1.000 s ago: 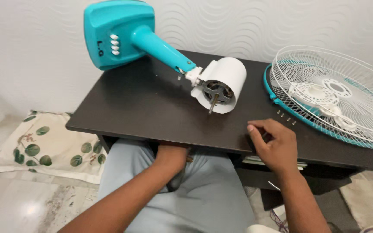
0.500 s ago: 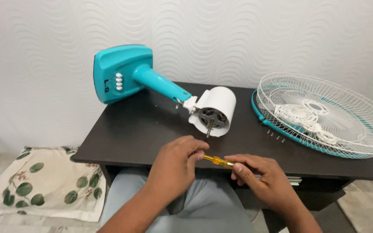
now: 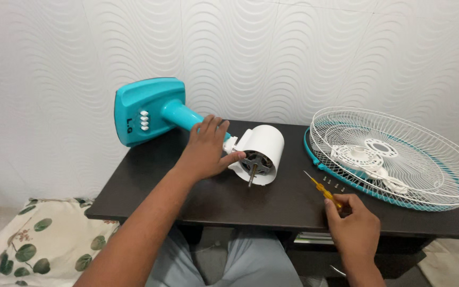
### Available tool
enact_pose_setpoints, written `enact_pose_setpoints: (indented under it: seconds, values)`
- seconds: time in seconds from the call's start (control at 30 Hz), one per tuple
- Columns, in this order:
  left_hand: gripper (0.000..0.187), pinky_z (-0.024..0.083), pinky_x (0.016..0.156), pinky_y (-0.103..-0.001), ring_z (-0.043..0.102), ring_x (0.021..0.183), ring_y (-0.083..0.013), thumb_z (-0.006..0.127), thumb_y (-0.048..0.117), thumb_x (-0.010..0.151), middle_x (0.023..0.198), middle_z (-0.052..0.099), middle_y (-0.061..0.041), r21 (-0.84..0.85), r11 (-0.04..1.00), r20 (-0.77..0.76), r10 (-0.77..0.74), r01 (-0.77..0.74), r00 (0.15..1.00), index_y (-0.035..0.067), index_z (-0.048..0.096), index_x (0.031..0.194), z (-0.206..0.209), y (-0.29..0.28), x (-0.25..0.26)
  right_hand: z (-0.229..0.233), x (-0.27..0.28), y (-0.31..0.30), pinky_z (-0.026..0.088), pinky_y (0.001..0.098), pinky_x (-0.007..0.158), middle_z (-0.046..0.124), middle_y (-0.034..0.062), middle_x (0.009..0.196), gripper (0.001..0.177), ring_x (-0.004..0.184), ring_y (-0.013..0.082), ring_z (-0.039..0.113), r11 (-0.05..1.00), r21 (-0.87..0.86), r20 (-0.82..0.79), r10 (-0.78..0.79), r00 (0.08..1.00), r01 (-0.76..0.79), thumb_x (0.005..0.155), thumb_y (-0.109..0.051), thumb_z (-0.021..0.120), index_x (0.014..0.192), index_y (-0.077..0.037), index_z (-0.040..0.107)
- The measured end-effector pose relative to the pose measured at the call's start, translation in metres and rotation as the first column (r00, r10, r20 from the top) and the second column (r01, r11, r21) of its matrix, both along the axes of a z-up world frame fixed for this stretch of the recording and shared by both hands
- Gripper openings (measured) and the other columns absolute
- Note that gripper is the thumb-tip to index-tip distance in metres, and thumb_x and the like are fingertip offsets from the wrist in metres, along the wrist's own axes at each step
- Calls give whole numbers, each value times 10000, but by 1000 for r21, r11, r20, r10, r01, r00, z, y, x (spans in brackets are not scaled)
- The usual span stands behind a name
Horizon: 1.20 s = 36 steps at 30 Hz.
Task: The person uses a screwdriver to remove screws from the back cover of a fan motor, then detaches the cover to expose the internal components. The person continues to unscrew and separate parts of the motor housing.
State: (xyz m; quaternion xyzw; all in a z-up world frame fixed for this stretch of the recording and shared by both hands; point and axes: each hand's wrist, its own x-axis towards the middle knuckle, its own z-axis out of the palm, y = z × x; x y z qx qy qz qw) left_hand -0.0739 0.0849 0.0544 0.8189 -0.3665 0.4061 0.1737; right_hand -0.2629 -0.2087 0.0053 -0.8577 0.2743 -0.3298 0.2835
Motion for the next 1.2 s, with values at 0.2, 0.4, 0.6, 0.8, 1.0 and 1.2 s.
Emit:
enact_pose_setpoints:
  seconds: [0.2, 0.4, 0.6, 0.8, 1.0, 1.2]
  values:
    - [981, 158, 1175, -610, 281, 1482, -416, 549, 799, 824, 1420, 531, -246, 395, 909, -395, 39, 131, 918, -54, 591, 1306, 13, -12, 49, 18, 39, 5, 575, 392, 870, 785, 68, 974, 270, 914, 244, 759, 991, -124, -260, 20, 965, -54, 873, -306, 768, 1056, -108, 753]
    - [858, 327, 1111, -513, 558, 1205, -391, 508, 785, 844, 1195, 649, -205, 410, 910, -339, 88, 63, 937, 12, 720, 1150, 19, -22, 46, 14, 50, 11, 546, 423, 903, 737, 89, 1063, 351, 995, 276, 706, 968, -242, -228, 8, 974, -64, 853, -353, 782, 1117, -124, 746]
    - [883, 438, 951, -453, 614, 1067, -347, 487, 850, 816, 1032, 682, -164, 470, 883, -255, 143, -7, 956, 23, 779, 917, 24, -26, 32, 2, 43, 21, 550, 411, 874, 701, 86, 1045, 303, 973, 289, 683, 897, -443, 178, 98, 979, -10, 874, -351, 744, 1062, -114, 752]
    - [924, 463, 914, -461, 632, 1075, -328, 486, 888, 790, 1035, 698, -148, 479, 878, -287, 164, -7, 944, 20, 767, 934, 18, -20, 19, 13, 86, 42, 578, 384, 793, 703, 176, 1080, 566, 932, 256, 713, 906, 81, 271, 382, 884, -416, 942, -488, 620, 1295, -45, 624]
    - [970, 488, 866, -483, 599, 1139, -376, 887, 716, 546, 1220, 649, -143, 519, 842, -332, 39, 148, 942, 79, 666, 1243, 28, 2, 40, 12, 135, 58, 489, 489, 984, 632, 309, 1267, 926, 1129, 390, 659, 844, 251, 86, 468, 880, -474, 873, -705, 544, 1524, -59, 413]
    - [632, 505, 912, -468, 664, 1088, -330, 926, 372, 577, 1105, 703, -123, 661, 750, -337, 326, -24, 883, 91, 664, 1079, 32, 15, 46, -1, 136, 54, 514, 432, 944, 663, 301, 1226, 917, 1087, 367, 686, 840, 199, 202, 470, 859, -506, 855, -700, 570, 1467, -22, 494]
